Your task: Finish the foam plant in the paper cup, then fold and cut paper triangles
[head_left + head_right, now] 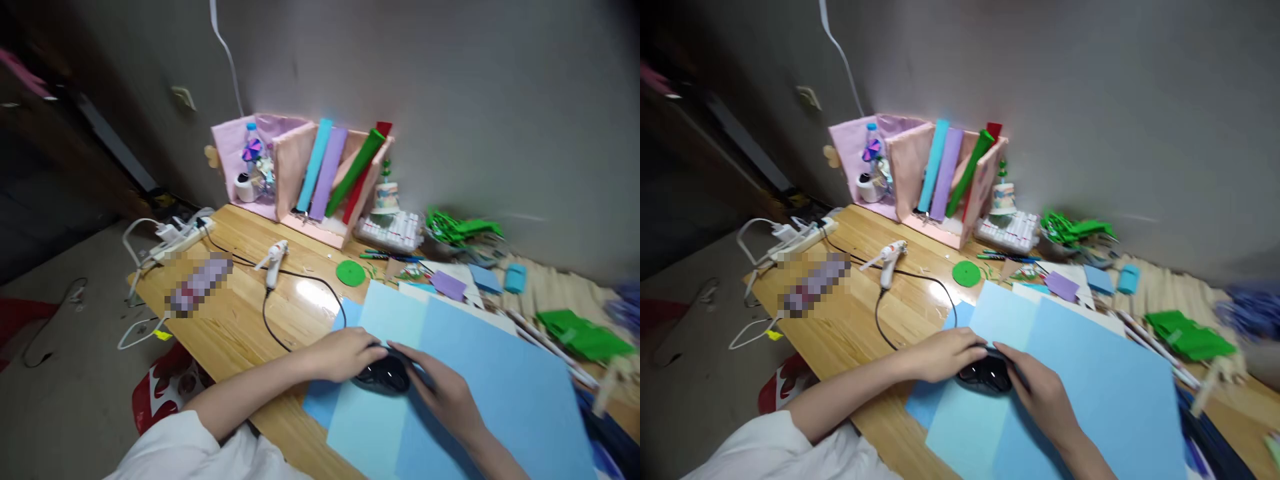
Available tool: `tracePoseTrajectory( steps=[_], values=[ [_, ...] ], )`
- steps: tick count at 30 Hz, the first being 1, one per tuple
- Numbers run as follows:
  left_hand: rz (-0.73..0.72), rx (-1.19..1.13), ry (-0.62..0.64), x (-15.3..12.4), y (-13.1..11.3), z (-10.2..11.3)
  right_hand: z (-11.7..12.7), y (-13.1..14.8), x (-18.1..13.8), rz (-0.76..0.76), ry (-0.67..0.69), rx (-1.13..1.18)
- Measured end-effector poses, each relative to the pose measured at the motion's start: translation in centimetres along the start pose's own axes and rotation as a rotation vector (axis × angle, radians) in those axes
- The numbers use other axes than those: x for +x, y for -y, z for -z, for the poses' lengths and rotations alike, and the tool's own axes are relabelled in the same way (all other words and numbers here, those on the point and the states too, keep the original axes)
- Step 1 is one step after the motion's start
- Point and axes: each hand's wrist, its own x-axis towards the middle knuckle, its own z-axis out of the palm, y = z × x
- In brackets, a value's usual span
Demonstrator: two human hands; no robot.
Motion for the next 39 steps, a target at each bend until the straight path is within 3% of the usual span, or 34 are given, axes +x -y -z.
tracePoseTrajectory(
  steps=[7,17,23,29,39],
  values=[
    [0.069,-0.176,-0.025,0.9,0.8,-0.4,0.0,0.2,1.0,-0.140,-0.006,0.129],
    [0.121,-0.231,-0.016,1.0,0.4,-0.5,0.3,0.5,0.8,-0.175,-0.020,0.228],
    [0.174,-0.277,-0.043,0.9,0.5,-0.7,1.9,1.2,-0.3,-0.247,-0.230,0.157],
    [0.190,-0.273,-0.063,0.9,0.4,-0.8,1.7,2.0,-0.7,-0.204,0.036,0.134],
    [0.158,-0.265,-0.068,0.8,0.3,-0.9,1.3,2.8,-0.1,-0.214,0.100,0.118]
  ],
)
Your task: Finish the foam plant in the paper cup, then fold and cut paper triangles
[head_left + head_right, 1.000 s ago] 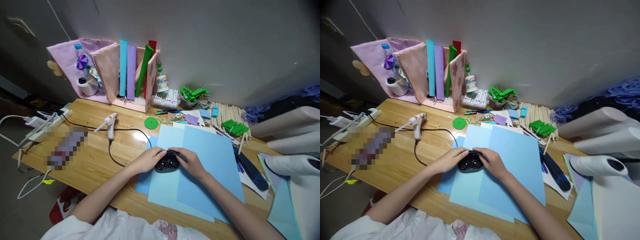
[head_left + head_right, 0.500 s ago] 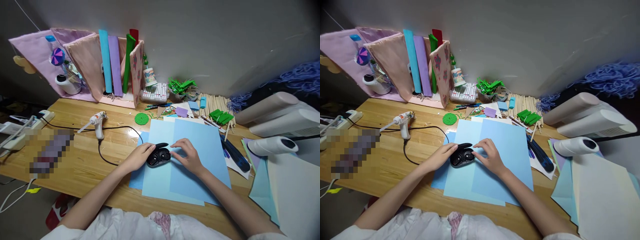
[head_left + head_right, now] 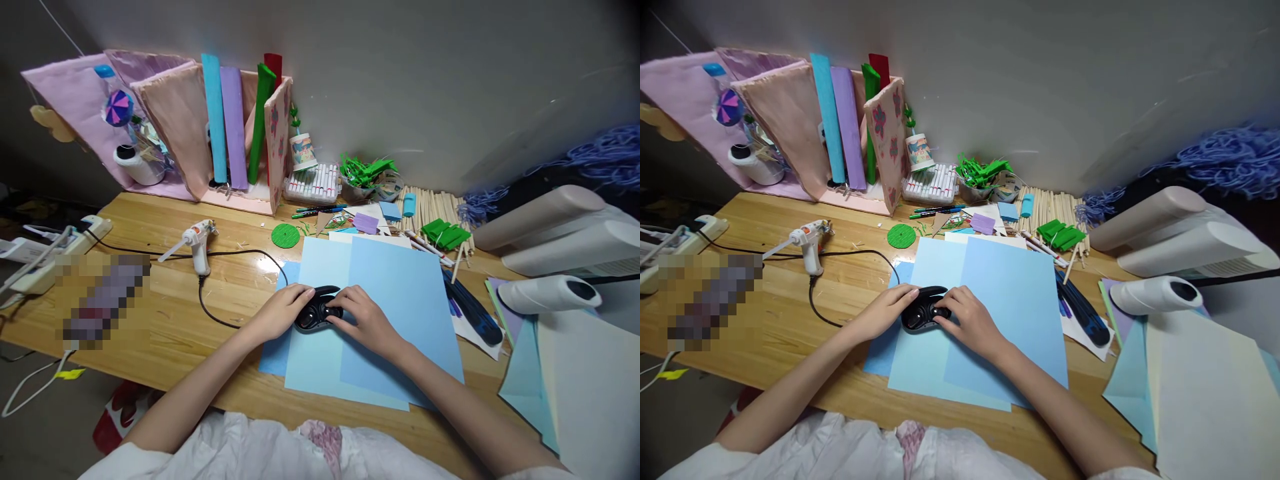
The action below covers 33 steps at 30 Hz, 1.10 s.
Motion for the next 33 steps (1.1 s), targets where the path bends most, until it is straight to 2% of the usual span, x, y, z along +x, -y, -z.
tracePoseTrajectory(
  steps=[19,25,33],
  values=[
    [0.016,0.003,-0.016,0.0,0.2,0.1,-0.8,-0.3,-0.4,-0.021,-0.161,0.118],
    [0.012,0.003,-0.012,0.0,0.1,0.1,-1.0,-0.5,-0.5,-0.055,-0.176,0.158],
    [0.014,-0.015,-0.003,0.1,0.2,0.2,-0.6,-0.2,-0.5,-0.014,-0.214,0.147]
  ],
)
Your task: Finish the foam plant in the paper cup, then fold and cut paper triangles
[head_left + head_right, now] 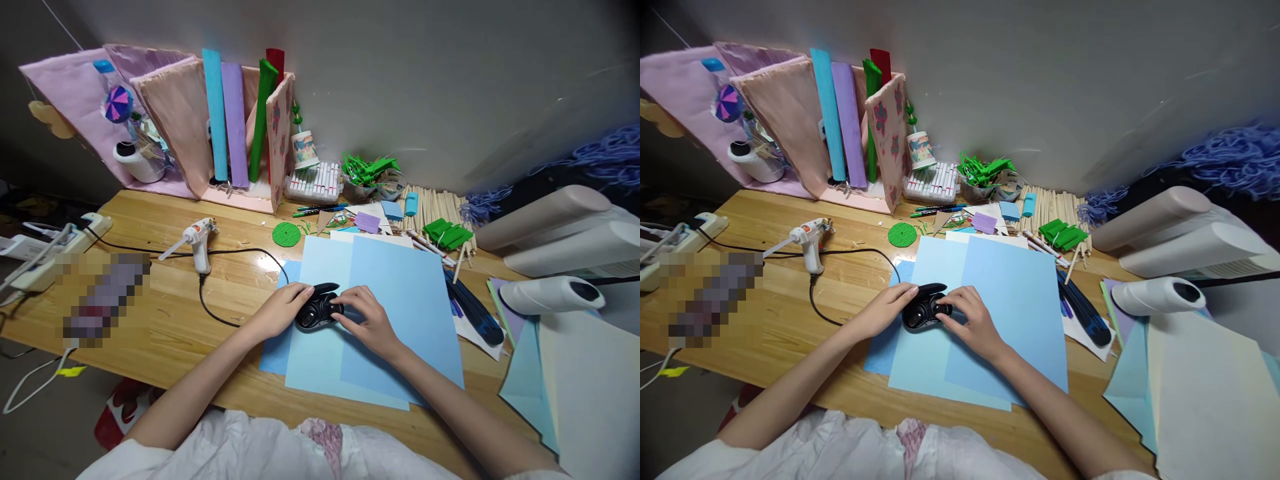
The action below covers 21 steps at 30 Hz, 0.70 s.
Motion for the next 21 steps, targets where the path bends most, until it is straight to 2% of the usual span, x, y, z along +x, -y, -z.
tracePoseTrajectory(
  steps=[7,12,21],
  values=[
    [0.003,0.012,-0.004,0.0,0.1,-0.1,0.8,1.1,0.4,0.087,0.022,-0.026],
    [-0.002,0.033,-0.005,-0.1,-0.1,-0.1,1.4,1.7,0.4,0.107,-0.019,-0.020],
    [-0.033,0.085,-0.013,-0.9,-0.3,-0.4,2.6,1.0,-0.9,-0.030,-0.135,-0.020]
  ],
)
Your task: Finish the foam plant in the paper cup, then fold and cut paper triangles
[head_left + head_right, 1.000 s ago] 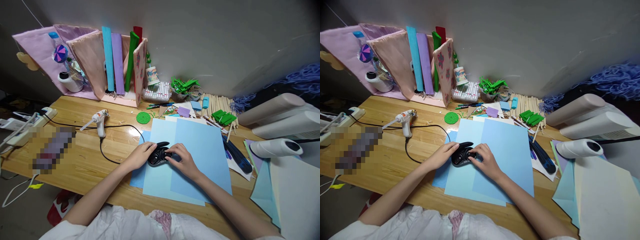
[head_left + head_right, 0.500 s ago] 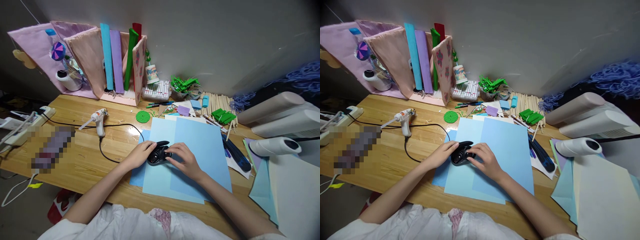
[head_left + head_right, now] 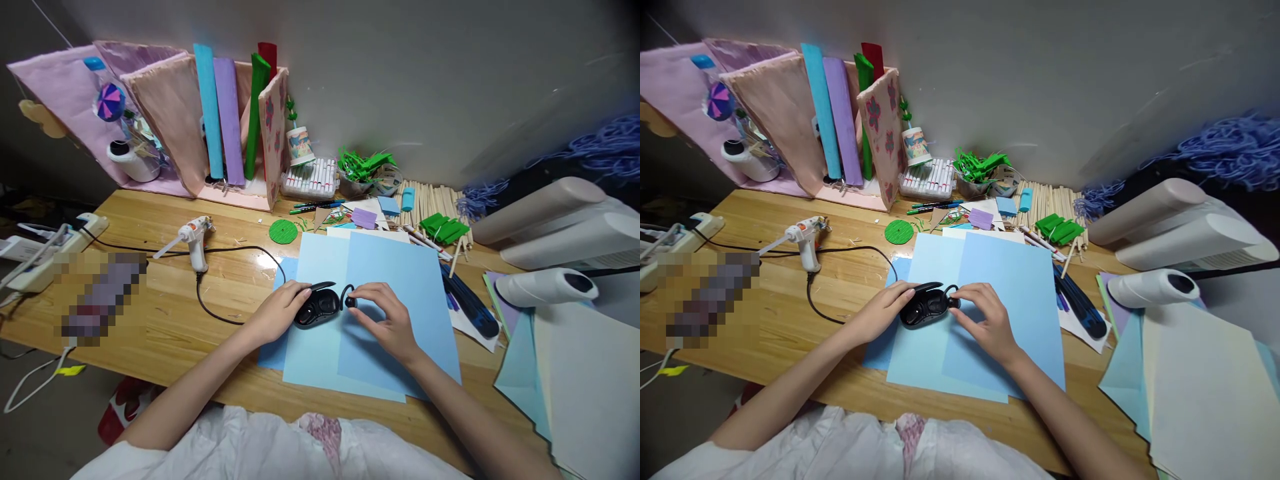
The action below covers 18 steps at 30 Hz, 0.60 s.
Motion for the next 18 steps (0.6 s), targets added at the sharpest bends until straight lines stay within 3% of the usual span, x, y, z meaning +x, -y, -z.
tracePoseTrajectory(
  steps=[7,16,18],
  values=[
    [0.014,0.061,-0.051,-0.6,0.0,-0.8,0.2,-1.1,-0.8,-0.112,-0.054,0.010],
    [0.020,-0.007,-0.033,0.2,0.4,0.0,0.5,-2.7,-0.5,-0.097,0.160,-0.179],
    [0.003,0.029,-0.084,-0.1,0.2,-0.1,0.3,-3.1,-0.6,-0.109,0.168,-0.219]
  ],
)
